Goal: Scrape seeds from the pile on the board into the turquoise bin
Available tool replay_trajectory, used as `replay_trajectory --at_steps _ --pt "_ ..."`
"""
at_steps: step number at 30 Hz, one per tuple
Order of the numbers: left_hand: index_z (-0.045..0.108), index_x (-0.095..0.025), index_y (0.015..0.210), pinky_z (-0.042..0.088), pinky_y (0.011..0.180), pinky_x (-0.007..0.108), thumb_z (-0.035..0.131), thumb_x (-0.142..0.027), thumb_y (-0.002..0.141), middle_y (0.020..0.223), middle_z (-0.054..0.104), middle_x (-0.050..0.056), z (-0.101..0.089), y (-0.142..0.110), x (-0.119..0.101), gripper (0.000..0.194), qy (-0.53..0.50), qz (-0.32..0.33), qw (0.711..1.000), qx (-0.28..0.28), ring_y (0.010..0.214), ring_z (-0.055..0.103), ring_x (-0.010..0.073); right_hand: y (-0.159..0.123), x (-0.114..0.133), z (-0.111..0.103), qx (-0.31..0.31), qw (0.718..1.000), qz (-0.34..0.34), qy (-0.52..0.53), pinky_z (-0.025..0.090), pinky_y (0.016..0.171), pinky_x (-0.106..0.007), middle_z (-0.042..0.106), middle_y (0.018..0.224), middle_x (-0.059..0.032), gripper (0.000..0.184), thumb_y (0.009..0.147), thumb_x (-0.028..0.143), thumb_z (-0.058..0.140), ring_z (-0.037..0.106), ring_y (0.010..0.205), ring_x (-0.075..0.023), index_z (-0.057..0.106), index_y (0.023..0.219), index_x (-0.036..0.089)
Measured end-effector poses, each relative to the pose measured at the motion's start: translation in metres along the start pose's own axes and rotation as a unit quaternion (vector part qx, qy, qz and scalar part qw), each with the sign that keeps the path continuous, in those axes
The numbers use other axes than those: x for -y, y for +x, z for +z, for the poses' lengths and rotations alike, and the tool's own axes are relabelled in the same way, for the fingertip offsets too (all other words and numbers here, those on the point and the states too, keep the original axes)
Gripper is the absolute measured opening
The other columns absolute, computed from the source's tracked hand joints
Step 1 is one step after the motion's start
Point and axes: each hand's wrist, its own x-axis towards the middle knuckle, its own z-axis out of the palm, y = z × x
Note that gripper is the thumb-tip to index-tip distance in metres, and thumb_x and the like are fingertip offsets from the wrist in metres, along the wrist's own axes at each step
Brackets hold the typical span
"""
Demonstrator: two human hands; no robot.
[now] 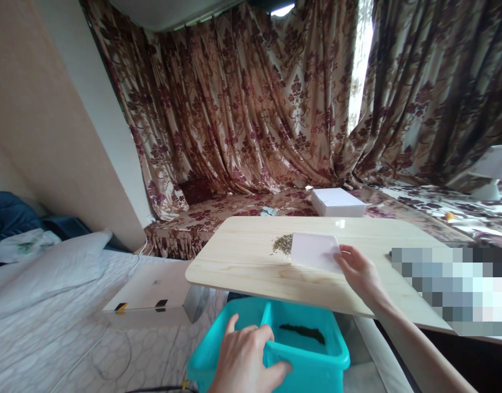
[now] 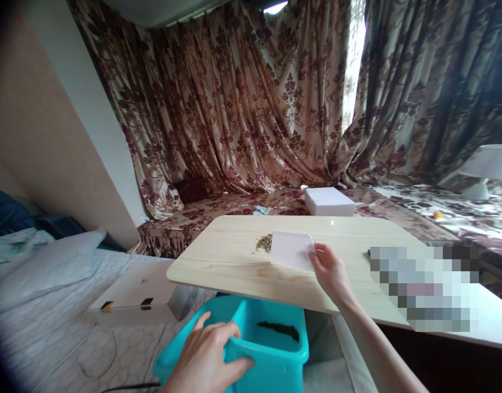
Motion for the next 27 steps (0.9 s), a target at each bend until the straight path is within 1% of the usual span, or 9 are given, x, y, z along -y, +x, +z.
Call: replay_trajectory --at_steps 3,6,11,15,19,21,27 --pt "0.060 -0.024 0.071 0.017 0.103 0.047 0.063 -0.030 0.062 0.075 0.066 -0.003 0.000 0.000 0.000 0.012 -0.003 0.001 1.000 -0.001 0.076 0.060 0.0184 0.003 -0.005 0.003 0.012 1.000 -0.007 -0.008 0.051 0.070 -0.031 0.070 0.082 -0.0065 0.026 0.068 0.042 0.058 0.065 0.076 -0.0198 0.053 0.084 0.022" --pt "0.060 -0.025 0.071 0.015 0.104 0.047 0.063 -0.030 0.062 0.074 0.066 -0.003 0.000 0.000 0.000 0.011 -0.003 0.006 1.000 -0.001 0.076 0.060 0.0188 0.004 -0.007 0.003 0.022 1.000 -0.012 -0.004 0.051 0.069 -0.032 0.070 0.082 -0.0065 0.026 0.068 0.042 0.058 0.065 0.076 -0.0202 0.052 0.084 0.022" --pt "0.060 -0.025 0.071 0.018 0.102 0.046 0.062 -0.031 0.063 0.073 0.066 -0.003 0.002 0.000 0.001 0.010 0.009 0.003 1.000 -0.001 0.076 0.060 0.0194 0.001 -0.002 0.000 0.041 0.999 -0.012 0.002 0.051 0.066 -0.031 0.070 0.078 -0.0060 0.029 0.067 0.045 0.059 0.065 0.074 -0.0204 0.054 0.082 0.021" --pt "0.060 -0.025 0.072 0.019 0.102 0.046 0.062 -0.031 0.063 0.075 0.067 -0.003 0.001 0.000 0.000 0.011 0.005 0.007 1.000 0.001 0.077 0.060 0.0194 -0.002 0.002 -0.001 0.030 1.000 -0.004 0.004 0.050 0.066 -0.030 0.070 0.078 -0.0054 0.027 0.066 0.043 0.060 0.065 0.072 -0.0197 0.055 0.081 0.021" --pt "0.059 -0.024 0.072 0.016 0.104 0.046 0.062 -0.031 0.063 0.072 0.066 -0.004 0.001 0.000 0.001 0.011 0.008 0.010 1.000 0.000 0.075 0.060 0.0179 -0.001 0.001 0.002 0.022 1.000 0.001 0.009 0.049 0.065 -0.029 0.069 0.077 -0.0053 0.027 0.065 0.042 0.060 0.064 0.071 -0.0190 0.055 0.081 0.020" --pt "0.059 -0.024 0.072 0.016 0.104 0.046 0.062 -0.030 0.063 0.073 0.066 -0.004 0.001 0.000 0.001 0.011 0.008 0.011 1.000 -0.002 0.075 0.060 0.0178 -0.001 0.000 0.002 0.023 1.000 0.002 0.008 0.049 0.064 -0.029 0.069 0.076 -0.0053 0.029 0.065 0.043 0.061 0.064 0.070 -0.0192 0.055 0.081 0.020" --pt "0.060 -0.024 0.071 0.019 0.102 0.047 0.061 -0.030 0.063 0.073 0.066 -0.002 0.001 0.000 0.001 0.010 0.008 0.009 1.000 -0.004 0.075 0.060 0.0194 -0.006 -0.002 -0.001 0.051 0.999 0.015 0.011 0.049 0.062 -0.030 0.069 0.074 -0.0055 0.038 0.061 0.052 0.064 0.064 0.071 -0.0209 0.056 0.080 0.021"
